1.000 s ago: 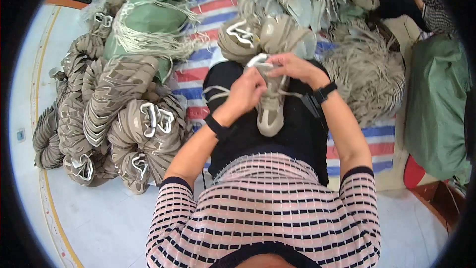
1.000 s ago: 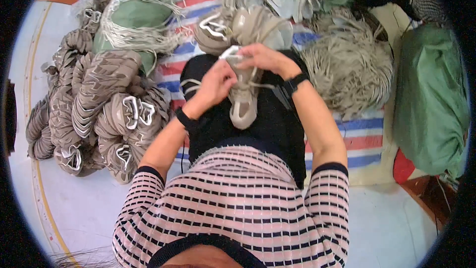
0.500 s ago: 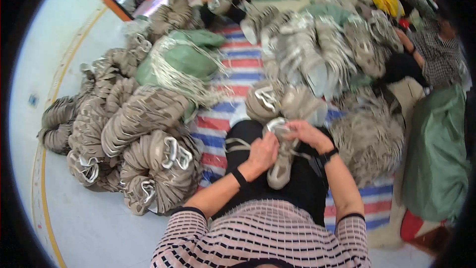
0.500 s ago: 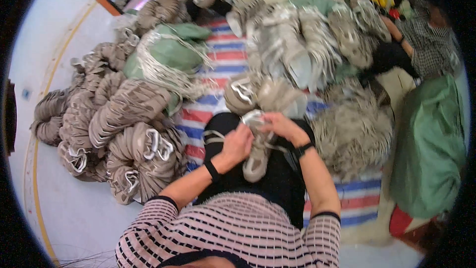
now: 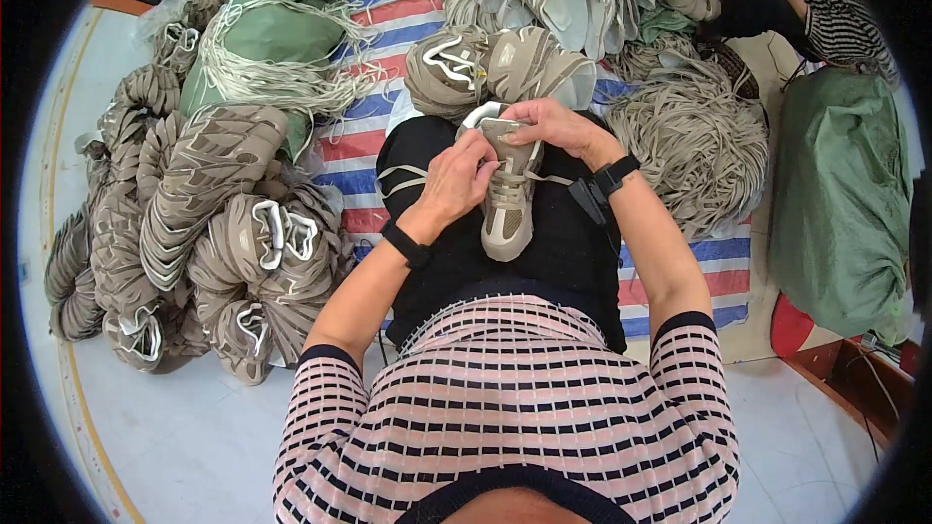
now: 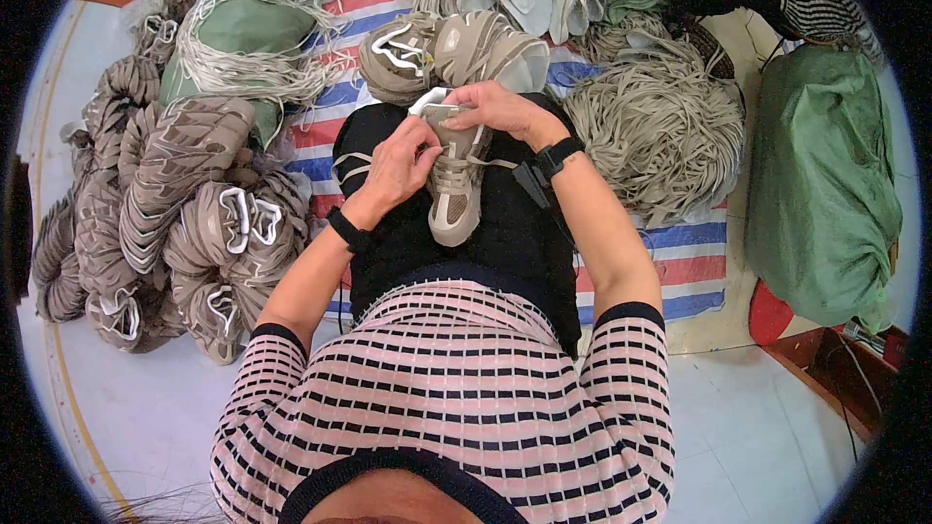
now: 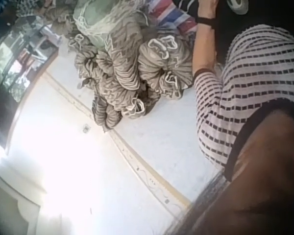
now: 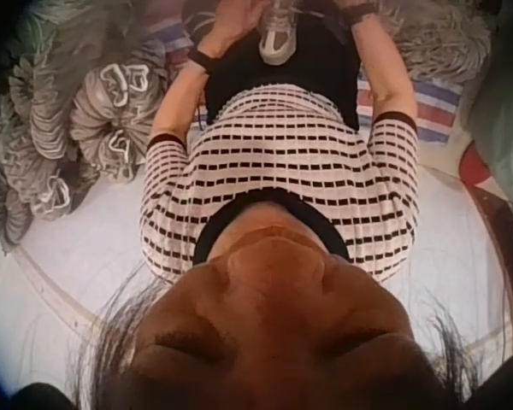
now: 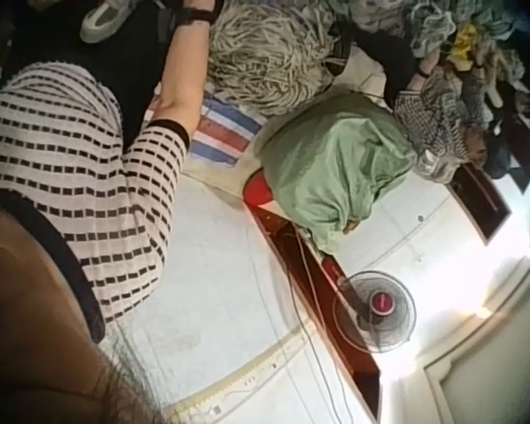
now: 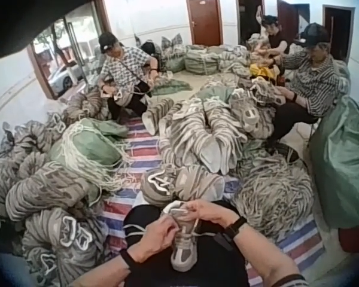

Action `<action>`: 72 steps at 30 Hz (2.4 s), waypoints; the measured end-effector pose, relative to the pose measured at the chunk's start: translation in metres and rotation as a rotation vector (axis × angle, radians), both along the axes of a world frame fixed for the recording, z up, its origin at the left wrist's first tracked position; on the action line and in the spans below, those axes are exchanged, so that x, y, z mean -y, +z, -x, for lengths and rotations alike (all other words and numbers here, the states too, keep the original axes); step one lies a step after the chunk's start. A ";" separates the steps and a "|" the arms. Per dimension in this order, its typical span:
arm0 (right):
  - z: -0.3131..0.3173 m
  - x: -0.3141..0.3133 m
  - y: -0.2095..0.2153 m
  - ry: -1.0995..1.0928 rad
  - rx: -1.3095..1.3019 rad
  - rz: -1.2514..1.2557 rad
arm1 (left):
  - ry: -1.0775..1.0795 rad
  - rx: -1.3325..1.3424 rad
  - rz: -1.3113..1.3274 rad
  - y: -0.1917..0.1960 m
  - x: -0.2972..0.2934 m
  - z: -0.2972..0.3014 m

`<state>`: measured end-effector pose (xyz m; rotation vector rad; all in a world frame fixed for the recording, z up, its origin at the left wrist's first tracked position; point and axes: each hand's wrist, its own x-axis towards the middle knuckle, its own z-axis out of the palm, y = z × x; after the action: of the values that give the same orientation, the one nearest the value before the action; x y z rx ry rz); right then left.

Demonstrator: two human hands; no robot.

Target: Lacing and preparing shoe components in a shoe manufacturing facility.

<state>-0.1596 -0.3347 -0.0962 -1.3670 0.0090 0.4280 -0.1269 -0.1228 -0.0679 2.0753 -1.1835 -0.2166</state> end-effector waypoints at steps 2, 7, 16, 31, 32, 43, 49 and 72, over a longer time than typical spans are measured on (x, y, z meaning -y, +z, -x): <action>0.001 -0.002 0.002 0.003 -0.002 0.005 | 0.031 0.116 -0.022 -0.003 -0.002 0.006; 0.002 -0.002 0.001 0.001 -0.013 -0.018 | 0.108 0.283 -0.046 -0.008 0.000 0.013; 0.000 0.001 -0.003 -0.016 -0.041 -0.065 | 0.043 0.184 0.015 -0.009 0.005 0.006; 0.000 0.001 0.000 0.017 -0.019 -0.068 | -0.151 0.079 -0.122 0.007 0.002 -0.002; 0.001 0.002 0.001 0.027 -0.034 -0.079 | -0.123 0.100 -0.131 0.009 0.002 -0.002; -0.001 0.005 0.009 0.126 0.015 0.197 | 0.001 0.180 -0.014 0.002 -0.003 0.004; -0.003 0.006 -0.001 0.058 -0.110 0.041 | 0.000 0.279 -0.002 0.001 0.000 0.010; 0.002 0.008 -0.005 0.057 -0.107 -0.129 | -0.063 -0.440 0.057 -0.010 0.005 -0.009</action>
<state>-0.1616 -0.3426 -0.1010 -1.2184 0.0304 0.5407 -0.1180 -0.1274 -0.0782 1.8171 -0.9694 -0.6267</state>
